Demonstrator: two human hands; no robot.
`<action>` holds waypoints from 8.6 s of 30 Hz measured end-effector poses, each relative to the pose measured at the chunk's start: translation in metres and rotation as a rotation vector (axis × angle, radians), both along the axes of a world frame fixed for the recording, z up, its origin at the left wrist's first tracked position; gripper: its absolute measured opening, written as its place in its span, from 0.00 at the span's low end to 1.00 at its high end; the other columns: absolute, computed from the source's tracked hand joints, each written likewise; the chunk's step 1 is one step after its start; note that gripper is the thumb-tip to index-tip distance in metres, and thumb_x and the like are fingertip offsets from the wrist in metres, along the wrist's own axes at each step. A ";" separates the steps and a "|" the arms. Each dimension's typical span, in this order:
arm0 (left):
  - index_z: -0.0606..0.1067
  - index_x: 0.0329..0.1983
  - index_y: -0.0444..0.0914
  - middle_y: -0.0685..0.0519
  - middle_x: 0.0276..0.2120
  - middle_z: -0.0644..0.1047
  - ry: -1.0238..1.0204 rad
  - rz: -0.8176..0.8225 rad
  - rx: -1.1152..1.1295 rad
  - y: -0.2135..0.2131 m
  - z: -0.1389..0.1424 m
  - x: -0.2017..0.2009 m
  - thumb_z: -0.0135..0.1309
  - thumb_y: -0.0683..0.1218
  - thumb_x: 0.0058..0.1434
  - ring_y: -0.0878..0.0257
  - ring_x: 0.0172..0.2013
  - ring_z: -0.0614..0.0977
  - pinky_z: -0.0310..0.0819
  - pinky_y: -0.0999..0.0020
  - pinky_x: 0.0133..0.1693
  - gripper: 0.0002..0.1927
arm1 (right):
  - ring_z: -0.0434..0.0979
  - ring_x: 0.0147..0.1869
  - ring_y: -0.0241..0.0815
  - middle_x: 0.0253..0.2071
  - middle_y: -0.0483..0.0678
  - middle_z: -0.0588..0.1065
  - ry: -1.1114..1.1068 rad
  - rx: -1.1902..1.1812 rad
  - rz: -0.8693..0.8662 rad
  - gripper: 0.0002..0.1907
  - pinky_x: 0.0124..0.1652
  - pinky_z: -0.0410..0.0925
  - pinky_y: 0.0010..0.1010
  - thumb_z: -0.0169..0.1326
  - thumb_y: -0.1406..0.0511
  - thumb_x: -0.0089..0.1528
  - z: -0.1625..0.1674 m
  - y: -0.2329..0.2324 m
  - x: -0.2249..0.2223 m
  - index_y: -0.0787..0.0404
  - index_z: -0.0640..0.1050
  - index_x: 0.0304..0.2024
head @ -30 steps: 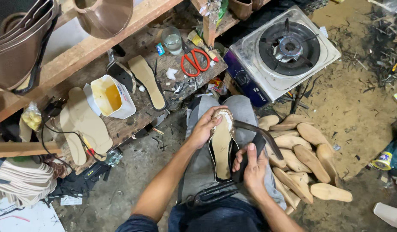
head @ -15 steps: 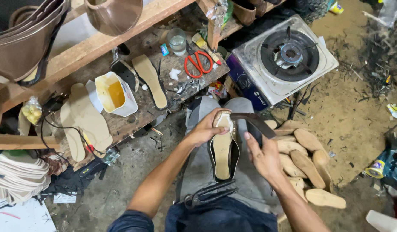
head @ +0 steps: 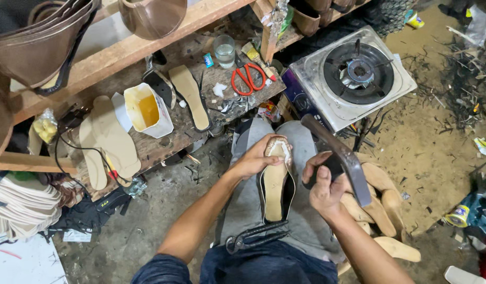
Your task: The person uses a hammer and pliers to shape and secure the upper of a metallic shoe around its sole. They repeatedly tap the edges, adjust the fit, and inspect the shoe throughout the process.
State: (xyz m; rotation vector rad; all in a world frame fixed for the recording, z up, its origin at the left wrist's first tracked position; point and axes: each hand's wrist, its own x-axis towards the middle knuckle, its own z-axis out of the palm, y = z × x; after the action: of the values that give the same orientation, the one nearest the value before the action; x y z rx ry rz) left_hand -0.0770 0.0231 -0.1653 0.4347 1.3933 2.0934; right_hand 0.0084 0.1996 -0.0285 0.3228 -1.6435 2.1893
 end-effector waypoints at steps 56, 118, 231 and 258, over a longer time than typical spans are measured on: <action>0.72 0.59 0.33 0.48 0.48 0.77 0.667 0.410 -0.334 -0.037 0.195 0.024 0.53 0.47 0.66 0.62 0.36 0.75 0.72 0.69 0.41 0.21 | 0.74 0.23 0.38 0.27 0.49 0.76 0.021 1.331 0.228 0.16 0.24 0.68 0.35 0.60 0.62 0.60 0.192 0.016 -0.017 0.63 0.79 0.47; 0.68 0.63 0.33 0.47 0.57 0.77 0.568 0.566 -0.021 -0.062 0.164 0.018 0.52 0.43 0.70 0.61 0.59 0.78 0.69 0.66 0.64 0.20 | 0.64 0.23 0.32 0.22 0.43 0.68 -0.279 0.444 0.051 0.11 0.24 0.61 0.25 0.53 0.63 0.70 0.044 -0.031 -0.015 0.64 0.70 0.37; 0.68 0.70 0.38 0.45 0.67 0.71 0.705 0.402 -0.357 -0.011 0.115 0.026 0.69 0.43 0.52 0.50 0.69 0.71 0.62 0.57 0.70 0.41 | 0.77 0.49 0.42 0.48 0.49 0.75 -0.588 0.075 0.436 0.09 0.50 0.70 0.34 0.47 0.66 0.66 -0.028 -0.012 0.089 0.66 0.70 0.46; 0.60 0.75 0.40 0.38 0.75 0.61 1.271 0.516 -0.239 -0.018 0.164 0.035 0.50 0.58 0.71 0.43 0.73 0.64 0.56 0.50 0.73 0.33 | 0.78 0.65 0.51 0.61 0.57 0.76 0.137 0.745 -0.144 0.24 0.65 0.68 0.37 0.54 0.73 0.59 0.069 0.000 0.016 0.67 0.75 0.60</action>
State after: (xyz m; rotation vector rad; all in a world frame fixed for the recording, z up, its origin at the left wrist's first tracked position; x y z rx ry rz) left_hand -0.0417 0.0055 -0.0016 1.6152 2.6248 1.9552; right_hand 0.0244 0.1996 0.0409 0.5147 -2.2590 1.3444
